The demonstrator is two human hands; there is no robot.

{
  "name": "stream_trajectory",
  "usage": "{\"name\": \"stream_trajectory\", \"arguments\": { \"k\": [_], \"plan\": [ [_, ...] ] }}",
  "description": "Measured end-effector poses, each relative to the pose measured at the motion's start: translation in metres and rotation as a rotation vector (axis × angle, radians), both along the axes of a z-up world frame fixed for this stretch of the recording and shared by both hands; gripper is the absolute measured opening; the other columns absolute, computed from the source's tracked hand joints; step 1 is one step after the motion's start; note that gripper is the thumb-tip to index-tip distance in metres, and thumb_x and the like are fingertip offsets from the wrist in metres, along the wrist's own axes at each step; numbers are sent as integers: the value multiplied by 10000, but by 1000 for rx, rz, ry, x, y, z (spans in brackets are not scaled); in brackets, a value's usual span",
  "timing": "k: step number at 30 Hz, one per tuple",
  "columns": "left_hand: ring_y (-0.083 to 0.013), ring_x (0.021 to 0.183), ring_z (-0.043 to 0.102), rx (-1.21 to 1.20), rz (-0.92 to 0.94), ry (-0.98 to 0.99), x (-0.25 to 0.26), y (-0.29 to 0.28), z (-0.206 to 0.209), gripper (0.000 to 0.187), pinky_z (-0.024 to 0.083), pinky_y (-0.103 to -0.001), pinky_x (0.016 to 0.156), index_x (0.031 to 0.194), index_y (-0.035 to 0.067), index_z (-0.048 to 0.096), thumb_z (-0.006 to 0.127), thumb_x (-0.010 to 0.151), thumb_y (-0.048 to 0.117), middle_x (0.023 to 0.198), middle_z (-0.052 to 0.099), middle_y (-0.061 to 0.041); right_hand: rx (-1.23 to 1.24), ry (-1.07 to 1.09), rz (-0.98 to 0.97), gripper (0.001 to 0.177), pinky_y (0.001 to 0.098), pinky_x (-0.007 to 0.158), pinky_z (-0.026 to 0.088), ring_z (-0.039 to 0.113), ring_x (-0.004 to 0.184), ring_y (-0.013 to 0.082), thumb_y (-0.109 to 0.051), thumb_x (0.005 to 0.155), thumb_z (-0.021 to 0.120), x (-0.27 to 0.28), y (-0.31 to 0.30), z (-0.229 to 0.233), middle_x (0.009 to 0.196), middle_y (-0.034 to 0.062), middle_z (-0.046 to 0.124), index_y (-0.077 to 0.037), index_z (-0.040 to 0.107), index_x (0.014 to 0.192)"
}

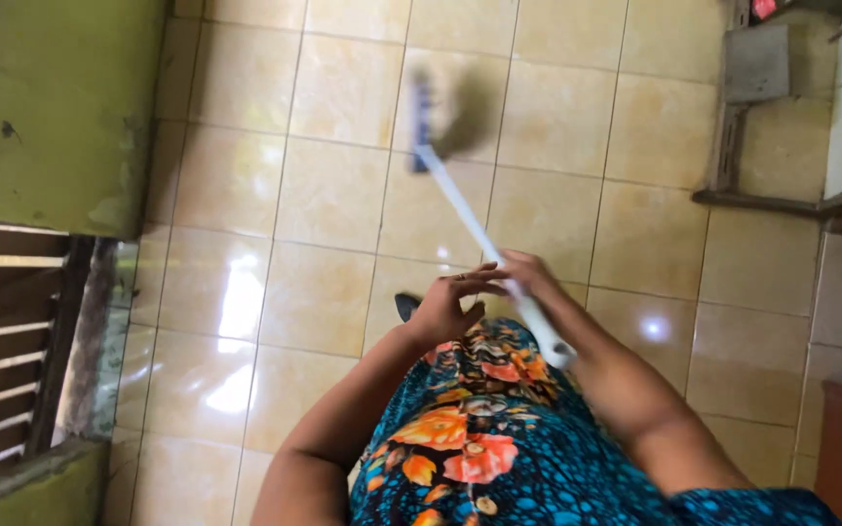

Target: Sweep the tiled floor using a broom.

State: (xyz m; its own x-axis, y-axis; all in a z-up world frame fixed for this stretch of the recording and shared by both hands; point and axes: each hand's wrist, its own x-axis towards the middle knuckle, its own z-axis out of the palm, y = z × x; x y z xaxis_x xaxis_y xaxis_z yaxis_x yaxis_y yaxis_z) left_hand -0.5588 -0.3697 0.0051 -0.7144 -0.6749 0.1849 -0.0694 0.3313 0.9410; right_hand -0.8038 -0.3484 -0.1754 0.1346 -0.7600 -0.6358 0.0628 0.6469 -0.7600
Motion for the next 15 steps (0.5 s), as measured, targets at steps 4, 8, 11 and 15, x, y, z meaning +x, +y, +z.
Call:
{"name": "stream_trajectory", "arguments": {
  "k": [4, 8, 11, 15],
  "plan": [
    [-247, 1155, 711, 307, 87, -149, 14, -44, -38, 291, 551, -372, 1011, 1231, 128, 728, 656, 950, 108, 1256, 748, -89, 170, 297, -244, 154, 345, 433, 491, 593, 496, 168, -38, 817, 709, -48, -17, 41, 654, 72, 605, -23, 637, 953],
    [-235, 1083, 758, 420, 101, -218, 40, -66, -86, 279, 579, -355, 941, 1243, 125, 723, 641, 982, 180, 1174, 772, -94, 271, 527, -288, 52, 353, 474, 495, 644, 541, 192, -34, 792, 699, -84, -88, -19, 696, 119, 667, 0, 660, 787],
    [-233, 1066, 739, 343, 168, -267, 74, -76, -108, 281, 568, -351, 909, 1227, 110, 731, 667, 968, 199, 1173, 765, -95, 259, 304, -479, 44, 387, 462, 510, 644, 558, 225, -62, 775, 659, -84, -99, -90, 701, 113, 643, -34, 625, 771],
    [-215, 1025, 739, 675, 286, -234, 132, -74, -181, 339, 567, -362, 821, 1271, 86, 699, 646, 975, 242, 1139, 771, -96, 249, 349, -23, 142, 422, 519, 539, 680, 619, 244, -81, 783, 653, 90, -90, -48, 760, 144, 692, 2, 658, 898]
  ]
}}
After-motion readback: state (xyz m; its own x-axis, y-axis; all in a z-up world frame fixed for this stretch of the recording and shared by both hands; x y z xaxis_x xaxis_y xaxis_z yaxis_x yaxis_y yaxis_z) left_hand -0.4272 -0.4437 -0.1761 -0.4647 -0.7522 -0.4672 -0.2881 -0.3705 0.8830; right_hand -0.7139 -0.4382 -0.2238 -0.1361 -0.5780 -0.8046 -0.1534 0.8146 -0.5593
